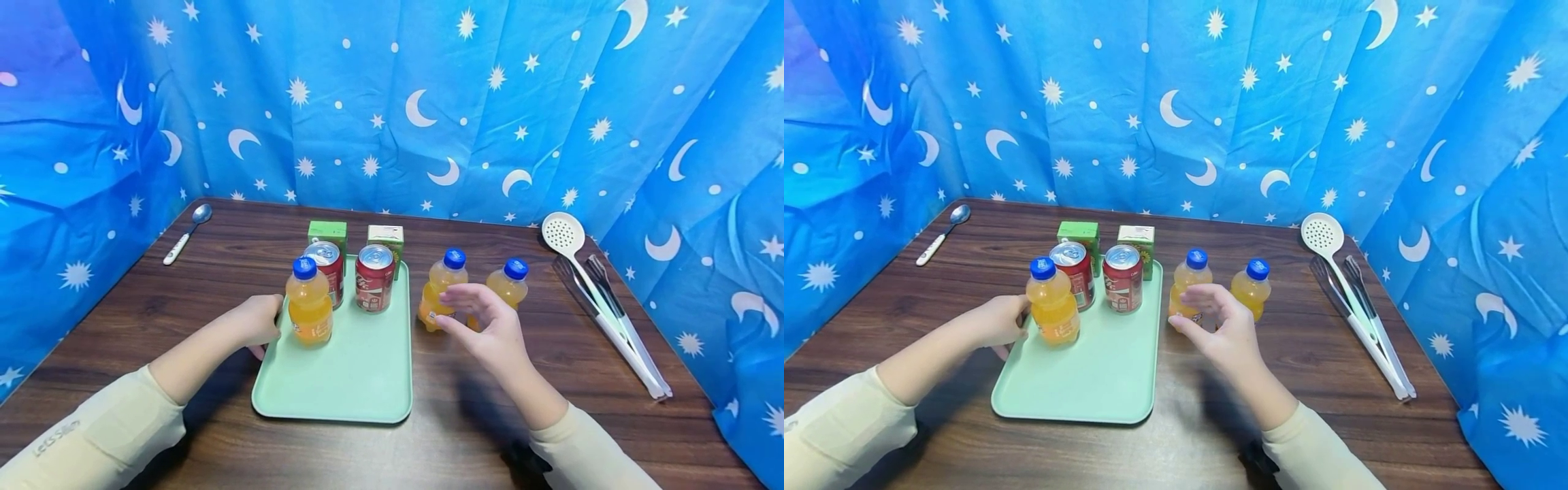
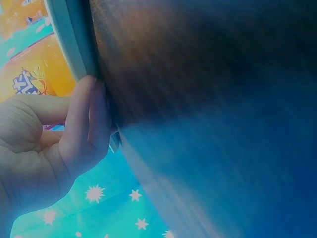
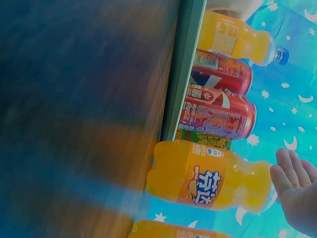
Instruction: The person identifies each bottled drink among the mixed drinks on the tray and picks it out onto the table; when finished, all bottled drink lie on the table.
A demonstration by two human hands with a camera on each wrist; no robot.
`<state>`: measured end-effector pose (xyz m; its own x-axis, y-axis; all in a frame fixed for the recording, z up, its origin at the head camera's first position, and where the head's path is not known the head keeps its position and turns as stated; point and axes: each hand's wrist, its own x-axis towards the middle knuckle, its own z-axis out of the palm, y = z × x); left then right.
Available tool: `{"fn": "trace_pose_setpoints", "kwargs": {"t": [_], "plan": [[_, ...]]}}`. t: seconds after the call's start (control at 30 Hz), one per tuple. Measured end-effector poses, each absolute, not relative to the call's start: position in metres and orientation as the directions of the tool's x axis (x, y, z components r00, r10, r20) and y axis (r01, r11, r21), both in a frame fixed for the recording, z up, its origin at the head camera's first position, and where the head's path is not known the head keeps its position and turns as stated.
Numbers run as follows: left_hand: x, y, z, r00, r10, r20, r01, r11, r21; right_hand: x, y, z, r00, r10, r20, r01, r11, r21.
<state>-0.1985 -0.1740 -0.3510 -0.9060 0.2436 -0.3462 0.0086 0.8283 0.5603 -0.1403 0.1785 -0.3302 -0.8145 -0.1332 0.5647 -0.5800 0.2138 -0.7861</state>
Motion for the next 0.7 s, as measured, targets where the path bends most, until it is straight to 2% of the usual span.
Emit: {"fn": "trace_pose_setpoints", "kwargs": {"t": [0.4,0.7], "plan": [[-0.198,-0.173,-0.349,-0.906,0.232,-0.354,-0.004,0.833,0.553,-0.129,0.16,-0.304,-0.838,-0.154,0.524,-0.546,0.249,-0.8],[-0.198,-0.173,-0.349,-0.905,0.229,-0.359,-0.016,0.825,0.565,-0.144,0.158,-0.322,-0.831,-0.189,0.523,-0.552,0.172,-0.816]]}}
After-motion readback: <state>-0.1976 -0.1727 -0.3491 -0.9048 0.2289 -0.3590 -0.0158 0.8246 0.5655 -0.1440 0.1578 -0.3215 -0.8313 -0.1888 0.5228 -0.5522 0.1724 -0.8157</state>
